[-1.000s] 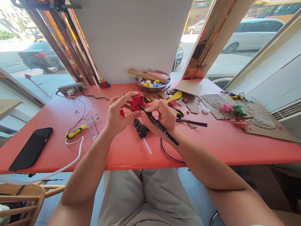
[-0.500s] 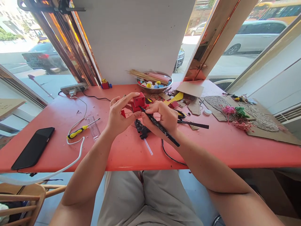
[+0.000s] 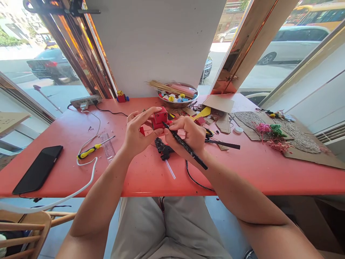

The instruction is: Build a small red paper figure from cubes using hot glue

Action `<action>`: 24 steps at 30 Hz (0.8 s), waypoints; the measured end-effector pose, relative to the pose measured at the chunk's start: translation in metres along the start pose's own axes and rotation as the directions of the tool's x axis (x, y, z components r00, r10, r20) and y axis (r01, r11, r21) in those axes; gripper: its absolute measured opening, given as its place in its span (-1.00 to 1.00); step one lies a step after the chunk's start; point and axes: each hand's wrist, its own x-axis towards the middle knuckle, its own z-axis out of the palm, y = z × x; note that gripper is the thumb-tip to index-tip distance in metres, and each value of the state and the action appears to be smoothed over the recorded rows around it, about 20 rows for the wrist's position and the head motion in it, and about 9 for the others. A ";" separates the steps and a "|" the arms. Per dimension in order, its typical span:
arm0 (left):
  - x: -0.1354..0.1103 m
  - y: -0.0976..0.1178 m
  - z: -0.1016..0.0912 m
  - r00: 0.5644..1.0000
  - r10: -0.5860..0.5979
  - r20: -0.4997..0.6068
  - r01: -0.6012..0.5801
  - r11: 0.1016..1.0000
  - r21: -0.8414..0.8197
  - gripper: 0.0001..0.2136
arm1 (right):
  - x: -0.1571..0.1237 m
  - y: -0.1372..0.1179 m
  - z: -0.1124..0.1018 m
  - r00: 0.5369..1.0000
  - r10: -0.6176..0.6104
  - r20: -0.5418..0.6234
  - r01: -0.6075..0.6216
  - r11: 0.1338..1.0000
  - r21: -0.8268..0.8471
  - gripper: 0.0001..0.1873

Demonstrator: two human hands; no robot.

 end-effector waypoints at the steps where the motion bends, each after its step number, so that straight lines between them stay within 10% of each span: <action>1: 0.000 0.000 0.000 1.000 -0.001 -0.003 0.001 1.000 0.005 -0.53 | 0.001 0.000 -0.001 1.000 -0.002 0.002 0.002 1.000 0.001 -0.76; 24: -0.001 0.003 -0.001 1.000 -0.018 0.008 0.017 1.000 0.024 -0.48 | 0.003 -0.002 -0.005 0.997 -0.010 0.075 0.010 1.000 -0.006 -0.77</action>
